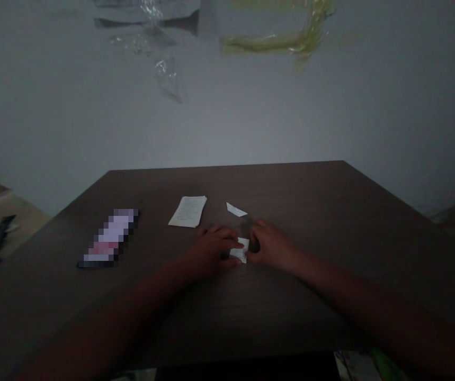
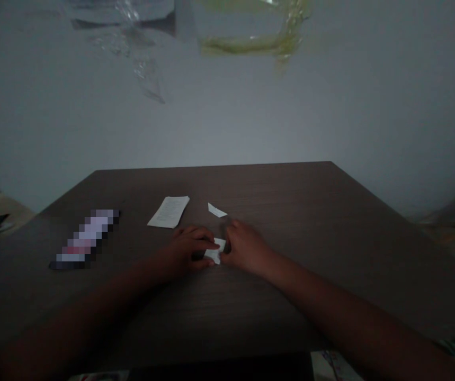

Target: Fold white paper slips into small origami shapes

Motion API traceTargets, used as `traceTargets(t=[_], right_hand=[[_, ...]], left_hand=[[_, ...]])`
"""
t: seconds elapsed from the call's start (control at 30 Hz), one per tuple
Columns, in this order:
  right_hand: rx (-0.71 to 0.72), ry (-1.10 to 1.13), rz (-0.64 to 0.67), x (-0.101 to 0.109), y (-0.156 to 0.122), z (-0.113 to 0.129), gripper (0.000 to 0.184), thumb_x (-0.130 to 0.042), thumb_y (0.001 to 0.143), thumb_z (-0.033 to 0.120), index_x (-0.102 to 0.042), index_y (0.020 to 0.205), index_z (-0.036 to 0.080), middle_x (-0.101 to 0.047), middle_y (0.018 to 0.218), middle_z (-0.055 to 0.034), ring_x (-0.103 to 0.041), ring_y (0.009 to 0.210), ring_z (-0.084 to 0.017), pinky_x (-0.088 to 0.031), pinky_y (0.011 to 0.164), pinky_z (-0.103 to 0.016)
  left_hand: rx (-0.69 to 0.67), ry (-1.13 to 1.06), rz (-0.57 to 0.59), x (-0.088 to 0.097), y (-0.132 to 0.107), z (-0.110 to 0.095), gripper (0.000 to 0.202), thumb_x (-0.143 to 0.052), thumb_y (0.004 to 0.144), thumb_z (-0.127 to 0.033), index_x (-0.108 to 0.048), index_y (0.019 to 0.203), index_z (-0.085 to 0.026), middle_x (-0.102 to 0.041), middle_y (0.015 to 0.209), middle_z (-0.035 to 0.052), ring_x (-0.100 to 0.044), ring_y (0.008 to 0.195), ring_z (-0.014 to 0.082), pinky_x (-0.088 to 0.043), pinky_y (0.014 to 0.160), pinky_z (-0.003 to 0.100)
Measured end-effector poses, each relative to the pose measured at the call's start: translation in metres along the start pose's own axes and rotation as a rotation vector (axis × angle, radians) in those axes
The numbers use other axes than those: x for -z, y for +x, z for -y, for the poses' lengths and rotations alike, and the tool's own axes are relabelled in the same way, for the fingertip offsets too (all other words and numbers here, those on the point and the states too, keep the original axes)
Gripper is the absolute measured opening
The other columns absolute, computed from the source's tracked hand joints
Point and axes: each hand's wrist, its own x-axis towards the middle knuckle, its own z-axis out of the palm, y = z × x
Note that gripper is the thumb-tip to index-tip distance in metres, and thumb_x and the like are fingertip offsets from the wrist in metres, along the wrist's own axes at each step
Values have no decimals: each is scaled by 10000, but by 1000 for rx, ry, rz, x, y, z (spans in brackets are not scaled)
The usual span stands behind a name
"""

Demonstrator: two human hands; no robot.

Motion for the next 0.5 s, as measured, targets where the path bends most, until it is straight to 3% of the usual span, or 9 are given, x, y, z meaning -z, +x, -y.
traceTargets(t=[0.2, 0.4, 0.5], right_hand=[[43, -14, -34, -4, -4, 3, 345, -1059, 933, 249, -714, 933, 259, -748, 1065, -57, -725, 990, -268, -520, 829, -377], [-111, -25, -36, 3, 20, -14, 320, -1032, 943, 234, -714, 924, 263, -757, 1120, -76, -675, 939, -252, -487, 793, -373], [-119, -26, -54, 3, 25, -18, 321, -1010, 968, 229, -696, 912, 263, -761, 1132, -79, -674, 940, -252, -486, 792, -365]], left_hand=[[-10, 2, 17, -2, 3, 1, 384, -965, 1147, -252, -974, 1520, -341, -889, 1613, 88, -742, 1615, 427, -497, 1362, 654], [-41, 18, -15, -5, 2, 6, 387, -981, 1148, -317, -972, 1533, -350, -903, 1605, 70, -759, 1583, 413, -534, 1319, 566], [-46, 36, -6, -5, 2, 7, 372, -965, 1160, -346, -973, 1532, -353, -904, 1628, 75, -756, 1589, 419, -523, 1304, 554]])
